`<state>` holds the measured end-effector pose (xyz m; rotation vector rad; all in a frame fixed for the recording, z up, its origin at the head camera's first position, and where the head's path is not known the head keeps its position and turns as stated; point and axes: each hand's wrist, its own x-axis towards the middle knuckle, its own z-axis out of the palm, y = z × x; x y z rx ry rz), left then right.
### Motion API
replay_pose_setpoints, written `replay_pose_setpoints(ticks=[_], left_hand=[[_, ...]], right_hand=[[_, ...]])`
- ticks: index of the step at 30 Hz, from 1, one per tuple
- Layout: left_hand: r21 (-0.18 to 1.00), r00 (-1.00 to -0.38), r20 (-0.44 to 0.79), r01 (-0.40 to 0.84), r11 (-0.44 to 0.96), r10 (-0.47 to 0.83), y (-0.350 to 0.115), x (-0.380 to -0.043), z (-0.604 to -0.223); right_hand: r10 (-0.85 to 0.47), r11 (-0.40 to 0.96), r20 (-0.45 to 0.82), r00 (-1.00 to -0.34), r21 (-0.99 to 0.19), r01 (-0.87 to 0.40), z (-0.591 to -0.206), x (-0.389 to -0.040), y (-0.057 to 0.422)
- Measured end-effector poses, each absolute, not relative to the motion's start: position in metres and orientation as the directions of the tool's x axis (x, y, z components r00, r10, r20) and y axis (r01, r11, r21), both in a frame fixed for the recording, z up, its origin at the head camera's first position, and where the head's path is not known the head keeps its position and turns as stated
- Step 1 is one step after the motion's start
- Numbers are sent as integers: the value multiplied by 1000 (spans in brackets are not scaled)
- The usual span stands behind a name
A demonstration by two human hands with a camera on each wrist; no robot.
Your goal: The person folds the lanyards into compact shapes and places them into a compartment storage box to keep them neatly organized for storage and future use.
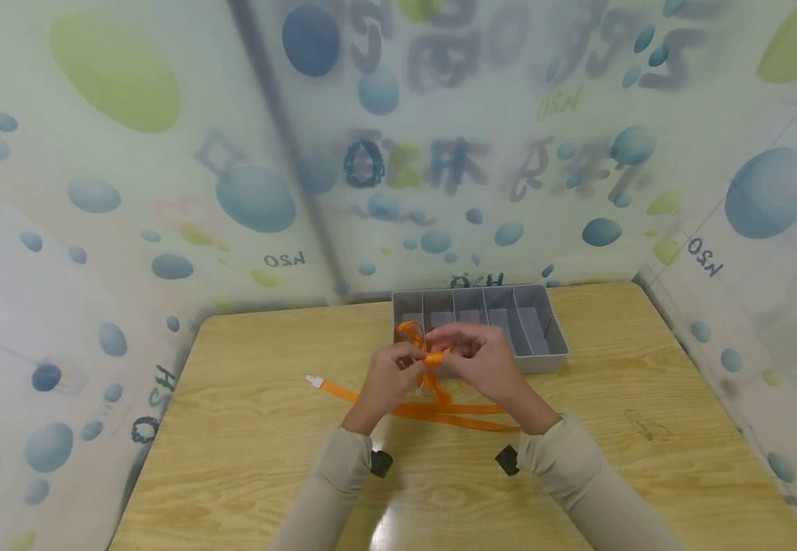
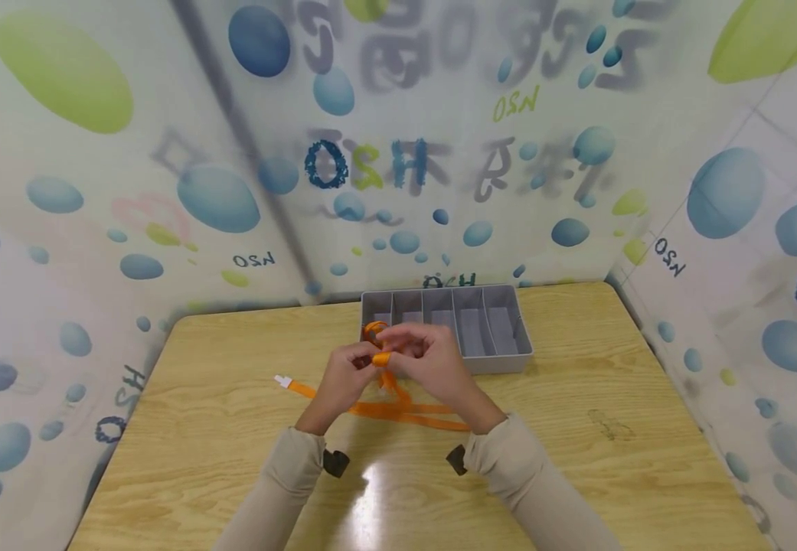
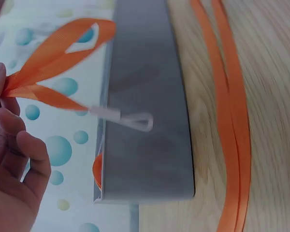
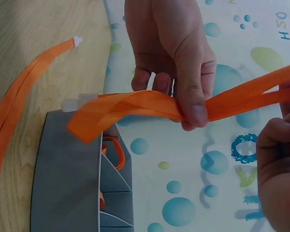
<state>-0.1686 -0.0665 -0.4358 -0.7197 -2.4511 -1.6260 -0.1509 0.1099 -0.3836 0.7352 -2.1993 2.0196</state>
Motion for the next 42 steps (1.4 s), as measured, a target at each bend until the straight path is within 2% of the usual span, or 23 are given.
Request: replay_pose_setpoints(ticks=[4, 11, 18, 24, 31, 42], left_hand=[[864, -916, 294, 376, 334, 273, -67, -168, -430], [897, -942, 251, 313, 313, 225, -68, -169, -426], [916, -961, 232, 268, 297, 150, -71, -175, -427], [961, -980, 173, 190, 199, 98, -76, -191, -441], [976, -976, 174, 188, 108, 133, -74, -175, -407], [973, -950, 223, 230, 3, 218, -75, -173, -399]], right_hand=[[-339, -31, 347, -875, -933, -358, -389, -151, 112], [-350, -54, 342, -872, -937, -346, -412, -158, 115], [-360, -78, 335, -871, -941, -330, -415, -155, 116], [-396, -67, 295, -870, -954, -293, -412, -151, 117], [-445, 26, 261, -857, -953, -303, -397, -143, 120], [-451, 98, 231, -862, -947, -306, -409, -143, 122]])
